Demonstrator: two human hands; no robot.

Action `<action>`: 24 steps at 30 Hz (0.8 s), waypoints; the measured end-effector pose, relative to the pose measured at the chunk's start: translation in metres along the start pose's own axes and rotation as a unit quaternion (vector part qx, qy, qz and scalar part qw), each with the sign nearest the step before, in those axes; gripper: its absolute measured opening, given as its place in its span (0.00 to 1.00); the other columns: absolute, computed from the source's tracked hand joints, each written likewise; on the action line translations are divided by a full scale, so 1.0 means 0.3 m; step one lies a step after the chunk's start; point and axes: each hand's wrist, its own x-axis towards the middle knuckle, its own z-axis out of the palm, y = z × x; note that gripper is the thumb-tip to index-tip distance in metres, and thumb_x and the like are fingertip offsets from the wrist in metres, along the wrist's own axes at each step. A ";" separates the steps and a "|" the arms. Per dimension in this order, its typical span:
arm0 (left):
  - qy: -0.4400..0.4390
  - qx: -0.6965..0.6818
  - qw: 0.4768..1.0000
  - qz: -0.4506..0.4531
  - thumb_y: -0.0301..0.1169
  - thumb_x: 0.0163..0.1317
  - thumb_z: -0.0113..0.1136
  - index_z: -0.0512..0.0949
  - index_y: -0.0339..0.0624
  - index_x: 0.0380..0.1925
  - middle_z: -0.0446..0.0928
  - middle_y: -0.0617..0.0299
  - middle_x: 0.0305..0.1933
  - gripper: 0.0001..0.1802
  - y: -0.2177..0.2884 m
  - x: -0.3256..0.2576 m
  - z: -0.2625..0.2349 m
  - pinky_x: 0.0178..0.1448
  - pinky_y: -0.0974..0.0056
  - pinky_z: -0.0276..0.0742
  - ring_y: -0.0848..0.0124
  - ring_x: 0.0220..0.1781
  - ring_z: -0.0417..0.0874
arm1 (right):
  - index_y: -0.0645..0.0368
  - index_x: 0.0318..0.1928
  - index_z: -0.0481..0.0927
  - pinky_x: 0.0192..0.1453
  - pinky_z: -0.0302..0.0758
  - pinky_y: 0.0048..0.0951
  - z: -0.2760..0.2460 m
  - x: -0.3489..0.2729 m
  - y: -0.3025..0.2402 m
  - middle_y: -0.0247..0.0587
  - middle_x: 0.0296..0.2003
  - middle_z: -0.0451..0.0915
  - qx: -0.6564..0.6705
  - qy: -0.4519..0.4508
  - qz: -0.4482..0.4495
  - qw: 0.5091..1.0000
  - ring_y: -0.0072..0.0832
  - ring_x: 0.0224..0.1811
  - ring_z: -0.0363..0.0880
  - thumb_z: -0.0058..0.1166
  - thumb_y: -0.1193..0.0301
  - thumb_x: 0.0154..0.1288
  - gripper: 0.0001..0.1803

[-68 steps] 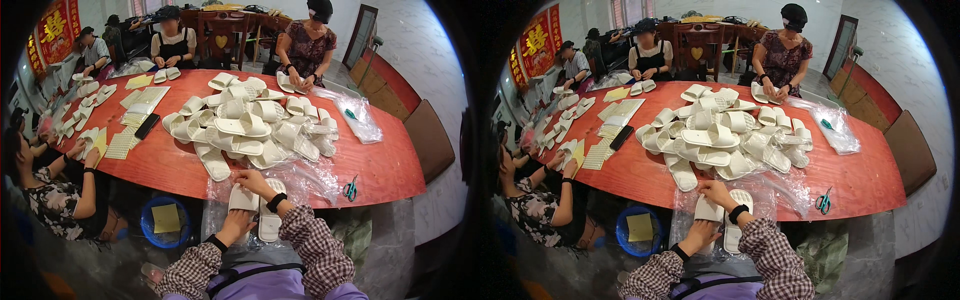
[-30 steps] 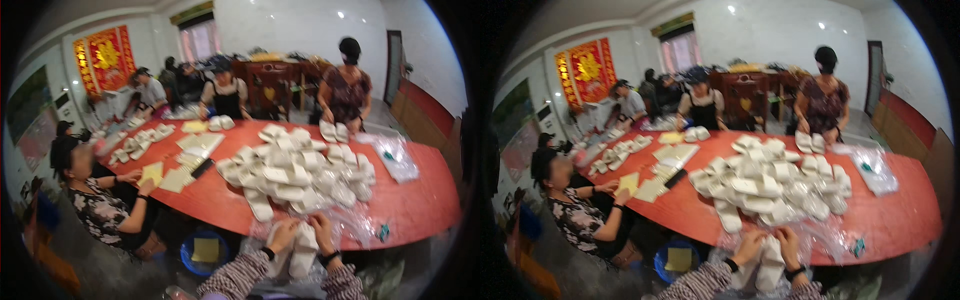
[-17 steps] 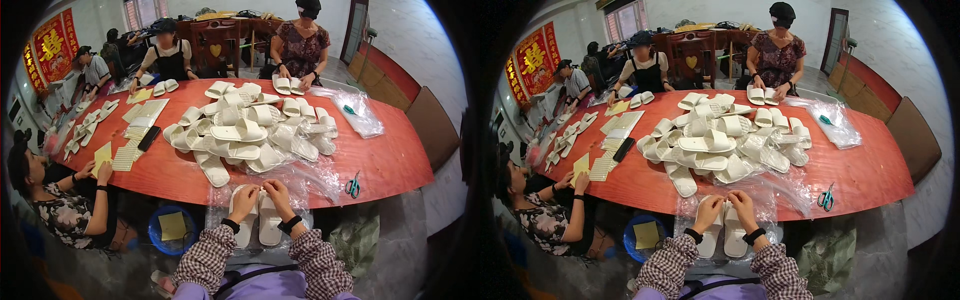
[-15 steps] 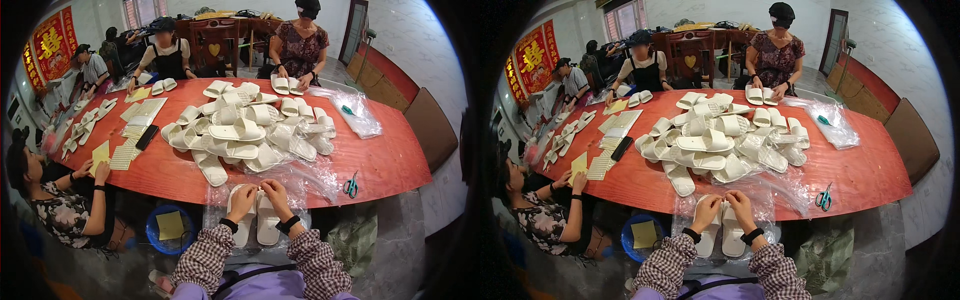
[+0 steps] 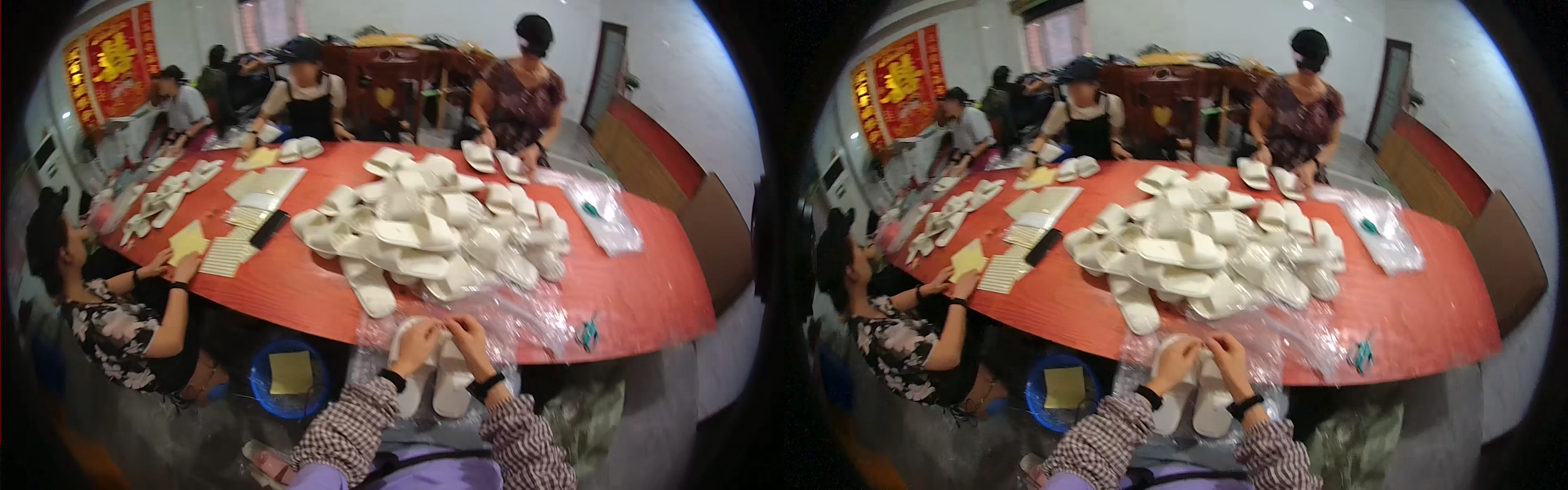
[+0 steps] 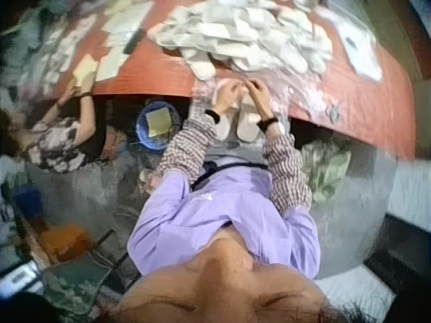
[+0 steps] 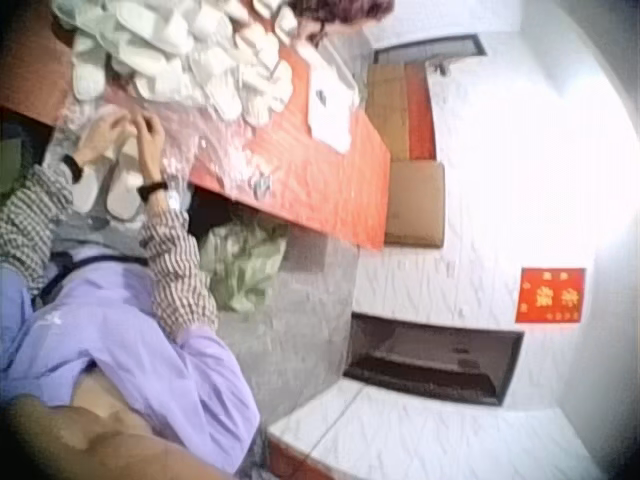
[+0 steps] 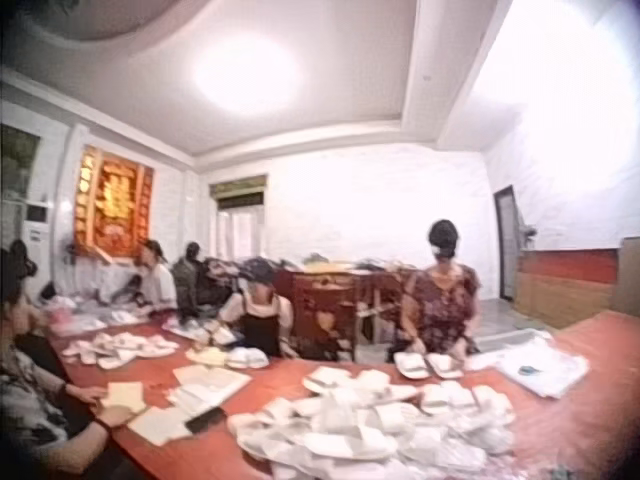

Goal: Packing white plastic slippers into clear plastic bags.

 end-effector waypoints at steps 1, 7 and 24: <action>-0.012 -0.013 1.000 -0.014 0.34 0.65 0.57 0.80 0.39 0.43 0.82 0.52 0.41 0.12 -0.013 -0.019 0.008 0.45 0.62 0.78 0.60 0.40 0.84 | 0.60 0.40 0.81 0.36 0.70 0.17 0.009 -0.008 0.010 0.29 0.33 0.81 0.008 0.020 0.011 1.000 0.14 0.35 0.75 0.57 0.71 0.66 0.06; -0.058 0.022 0.998 0.021 0.37 0.67 0.54 0.78 0.41 0.42 0.81 0.51 0.39 0.13 0.008 -0.003 0.052 0.43 0.57 0.76 0.53 0.41 0.81 | 0.59 0.35 0.78 0.33 0.68 0.17 -0.064 -0.033 0.068 0.29 0.30 0.78 0.038 0.020 0.036 0.998 0.14 0.32 0.73 0.57 0.72 0.65 0.04; -0.025 0.035 0.998 0.036 0.36 0.67 0.50 0.77 0.41 0.40 0.80 0.51 0.39 0.12 -0.027 -0.018 0.046 0.45 0.52 0.74 0.50 0.44 0.80 | 0.62 0.38 0.72 0.37 0.71 0.21 -0.021 -0.030 0.074 0.34 0.33 0.76 0.015 -0.027 0.042 0.999 0.20 0.34 0.74 0.53 0.74 0.67 0.06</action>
